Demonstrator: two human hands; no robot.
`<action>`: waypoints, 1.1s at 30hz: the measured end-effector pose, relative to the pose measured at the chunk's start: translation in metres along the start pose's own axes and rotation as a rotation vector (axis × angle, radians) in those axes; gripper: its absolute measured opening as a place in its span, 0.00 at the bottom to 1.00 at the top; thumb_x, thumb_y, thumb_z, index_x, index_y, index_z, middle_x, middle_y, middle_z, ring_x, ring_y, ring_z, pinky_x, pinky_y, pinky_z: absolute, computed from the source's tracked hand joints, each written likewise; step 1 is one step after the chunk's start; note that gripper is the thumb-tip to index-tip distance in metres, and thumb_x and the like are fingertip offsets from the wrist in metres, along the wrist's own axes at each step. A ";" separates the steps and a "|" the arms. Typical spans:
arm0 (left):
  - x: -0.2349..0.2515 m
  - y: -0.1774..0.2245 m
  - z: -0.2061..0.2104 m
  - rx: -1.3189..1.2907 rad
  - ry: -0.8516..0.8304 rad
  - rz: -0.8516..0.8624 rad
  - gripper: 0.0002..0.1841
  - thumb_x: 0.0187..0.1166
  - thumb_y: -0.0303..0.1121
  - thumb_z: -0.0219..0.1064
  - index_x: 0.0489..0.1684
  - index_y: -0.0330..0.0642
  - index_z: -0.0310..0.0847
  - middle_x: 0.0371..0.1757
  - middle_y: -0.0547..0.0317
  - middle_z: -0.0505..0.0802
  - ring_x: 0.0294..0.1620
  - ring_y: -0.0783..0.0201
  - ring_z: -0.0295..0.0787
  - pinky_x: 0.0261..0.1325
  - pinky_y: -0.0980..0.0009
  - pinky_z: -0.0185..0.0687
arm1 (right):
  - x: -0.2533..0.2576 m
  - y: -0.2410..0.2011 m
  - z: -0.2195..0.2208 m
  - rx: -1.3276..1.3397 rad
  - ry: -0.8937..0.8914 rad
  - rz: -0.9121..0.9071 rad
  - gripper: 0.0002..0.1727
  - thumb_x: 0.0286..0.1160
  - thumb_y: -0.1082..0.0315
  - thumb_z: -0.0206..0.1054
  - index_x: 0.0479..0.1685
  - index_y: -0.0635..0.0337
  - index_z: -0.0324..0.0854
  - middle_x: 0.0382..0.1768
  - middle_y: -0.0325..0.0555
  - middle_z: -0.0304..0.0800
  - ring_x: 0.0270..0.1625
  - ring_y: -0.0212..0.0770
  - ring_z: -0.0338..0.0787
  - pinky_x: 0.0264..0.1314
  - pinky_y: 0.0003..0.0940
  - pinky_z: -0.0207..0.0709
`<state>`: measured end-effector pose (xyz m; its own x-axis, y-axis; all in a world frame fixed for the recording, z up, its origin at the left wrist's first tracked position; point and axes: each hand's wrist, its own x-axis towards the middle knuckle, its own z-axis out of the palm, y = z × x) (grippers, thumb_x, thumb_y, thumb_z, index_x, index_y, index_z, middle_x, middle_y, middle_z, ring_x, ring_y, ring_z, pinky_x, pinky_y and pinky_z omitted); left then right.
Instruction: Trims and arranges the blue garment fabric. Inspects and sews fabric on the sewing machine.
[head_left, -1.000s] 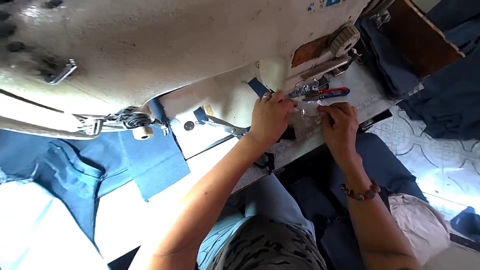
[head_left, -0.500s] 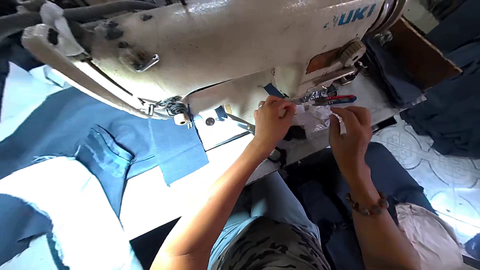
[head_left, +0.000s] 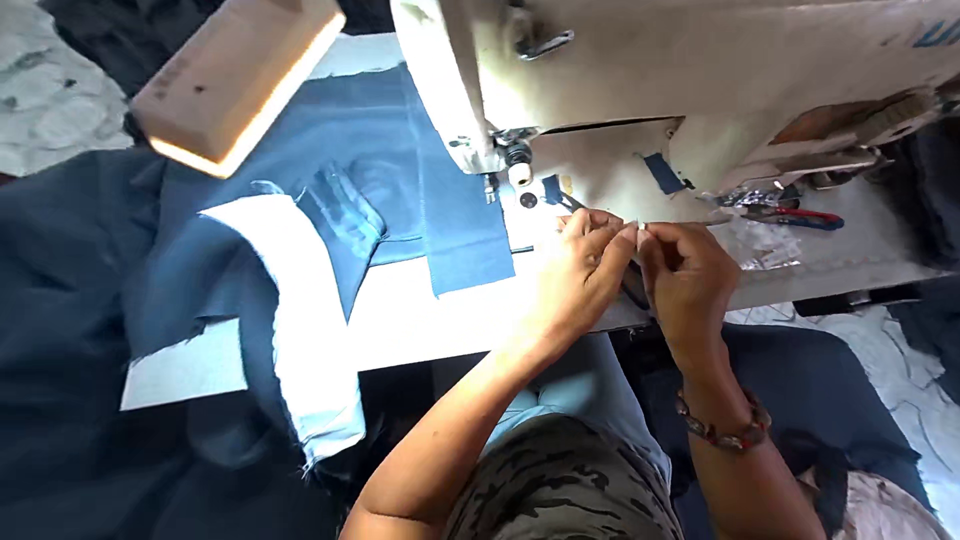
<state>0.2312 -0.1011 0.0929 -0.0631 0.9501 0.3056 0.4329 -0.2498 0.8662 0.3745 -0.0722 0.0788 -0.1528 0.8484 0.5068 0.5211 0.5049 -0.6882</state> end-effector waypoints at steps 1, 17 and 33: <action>-0.004 -0.006 -0.009 0.042 -0.005 0.031 0.20 0.88 0.36 0.52 0.46 0.39 0.94 0.57 0.55 0.89 0.61 0.59 0.79 0.62 0.60 0.72 | 0.000 0.001 0.003 0.124 -0.058 0.077 0.08 0.80 0.71 0.66 0.47 0.67 0.87 0.39 0.47 0.87 0.34 0.26 0.85 0.36 0.17 0.80; -0.014 -0.076 -0.111 0.467 0.177 0.101 0.08 0.83 0.22 0.58 0.50 0.30 0.83 0.42 0.43 0.92 0.45 0.50 0.92 0.51 0.55 0.86 | 0.016 -0.014 0.045 0.099 -0.404 0.119 0.07 0.75 0.68 0.65 0.39 0.61 0.87 0.46 0.46 0.85 0.45 0.36 0.81 0.45 0.35 0.74; 0.018 -0.105 -0.113 0.596 0.035 -0.150 0.41 0.66 0.49 0.72 0.84 0.41 0.71 0.69 0.39 0.82 0.65 0.39 0.78 0.62 0.43 0.73 | 0.020 -0.041 0.103 -0.272 -0.410 -0.056 0.14 0.78 0.64 0.64 0.55 0.54 0.90 0.50 0.55 0.85 0.58 0.62 0.81 0.53 0.61 0.67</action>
<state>0.0830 -0.0787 0.0516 -0.1870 0.9576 0.2191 0.8446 0.0428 0.5336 0.2643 -0.0597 0.0635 -0.4762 0.8414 0.2554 0.6946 0.5380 -0.4776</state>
